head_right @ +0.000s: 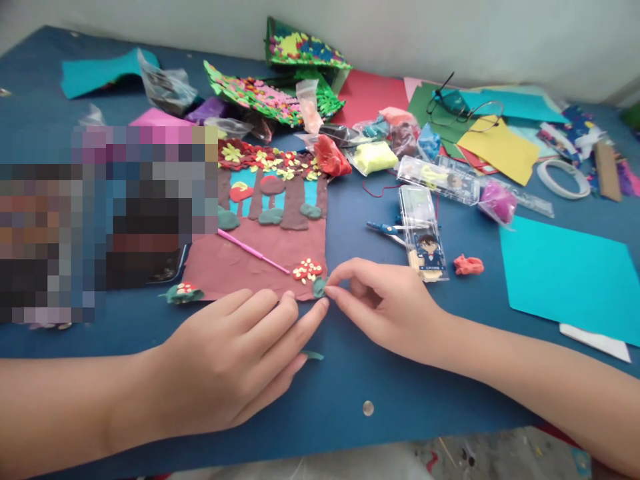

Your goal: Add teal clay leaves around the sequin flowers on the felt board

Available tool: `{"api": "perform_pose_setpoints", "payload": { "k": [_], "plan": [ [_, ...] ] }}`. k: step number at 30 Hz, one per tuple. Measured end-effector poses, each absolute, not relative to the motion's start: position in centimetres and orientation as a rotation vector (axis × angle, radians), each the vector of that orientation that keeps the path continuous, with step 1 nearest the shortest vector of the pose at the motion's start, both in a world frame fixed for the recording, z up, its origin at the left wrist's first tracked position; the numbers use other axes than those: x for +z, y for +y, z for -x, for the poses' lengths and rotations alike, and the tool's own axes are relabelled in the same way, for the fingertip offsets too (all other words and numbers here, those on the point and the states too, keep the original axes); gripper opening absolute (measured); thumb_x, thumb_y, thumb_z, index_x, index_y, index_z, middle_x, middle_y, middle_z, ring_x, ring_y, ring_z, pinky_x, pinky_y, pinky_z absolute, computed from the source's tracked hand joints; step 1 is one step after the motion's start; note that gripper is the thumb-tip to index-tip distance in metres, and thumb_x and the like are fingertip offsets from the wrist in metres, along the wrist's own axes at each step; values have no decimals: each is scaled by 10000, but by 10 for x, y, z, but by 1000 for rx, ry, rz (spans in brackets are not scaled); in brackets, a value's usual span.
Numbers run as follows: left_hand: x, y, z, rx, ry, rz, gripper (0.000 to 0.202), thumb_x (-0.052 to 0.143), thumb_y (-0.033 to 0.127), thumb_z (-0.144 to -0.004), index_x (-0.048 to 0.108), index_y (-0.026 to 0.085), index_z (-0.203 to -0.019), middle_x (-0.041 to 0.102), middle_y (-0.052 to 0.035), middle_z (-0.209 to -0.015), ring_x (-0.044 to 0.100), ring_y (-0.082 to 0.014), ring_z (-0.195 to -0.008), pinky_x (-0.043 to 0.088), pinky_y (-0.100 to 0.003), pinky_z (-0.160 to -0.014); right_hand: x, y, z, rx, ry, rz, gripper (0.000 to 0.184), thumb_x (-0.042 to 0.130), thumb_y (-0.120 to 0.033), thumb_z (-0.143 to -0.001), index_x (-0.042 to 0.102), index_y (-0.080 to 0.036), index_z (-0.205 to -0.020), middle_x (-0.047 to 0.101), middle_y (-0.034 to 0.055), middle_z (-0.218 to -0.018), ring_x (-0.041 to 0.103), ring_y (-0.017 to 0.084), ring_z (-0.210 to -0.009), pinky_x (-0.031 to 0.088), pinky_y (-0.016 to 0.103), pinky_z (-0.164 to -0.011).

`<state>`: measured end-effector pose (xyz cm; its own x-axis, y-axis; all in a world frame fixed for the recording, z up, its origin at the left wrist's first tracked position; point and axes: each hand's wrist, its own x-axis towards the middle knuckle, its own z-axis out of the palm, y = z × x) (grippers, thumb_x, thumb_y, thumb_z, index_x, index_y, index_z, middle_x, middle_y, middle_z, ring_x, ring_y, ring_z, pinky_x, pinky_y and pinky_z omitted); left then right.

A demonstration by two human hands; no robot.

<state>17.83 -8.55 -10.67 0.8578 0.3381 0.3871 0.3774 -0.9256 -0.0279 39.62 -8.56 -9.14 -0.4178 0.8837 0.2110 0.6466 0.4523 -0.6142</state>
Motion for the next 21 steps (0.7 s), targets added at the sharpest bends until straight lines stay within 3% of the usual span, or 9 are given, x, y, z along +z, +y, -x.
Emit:
{"api": "perform_pose_setpoints", "payload": {
  "k": [12, 21],
  "plan": [
    [-103, -86, -179, -555, -539, 2924, 399, 334, 205, -959, 529, 9, -1246, 621, -103, -880, 531, -231, -755, 399, -345, -584, -91, -86, -396, 687, -2123, 1248, 53, 575, -169, -876, 606, -171, -833, 418, -97, -494, 365, 40, -399, 275, 148, -373],
    [-99, -85, -180, -534, -538, 2928, 384, 357, 211, -956, 538, 23, -1237, 613, -103, -898, 527, -237, -771, 395, -350, -601, -88, -88, -400, 737, -2104, 1166, 110, 479, -151, -906, 586, -126, -916, 448, -88, -514, 361, 34, -380, 278, 146, -361]
  ]
}}
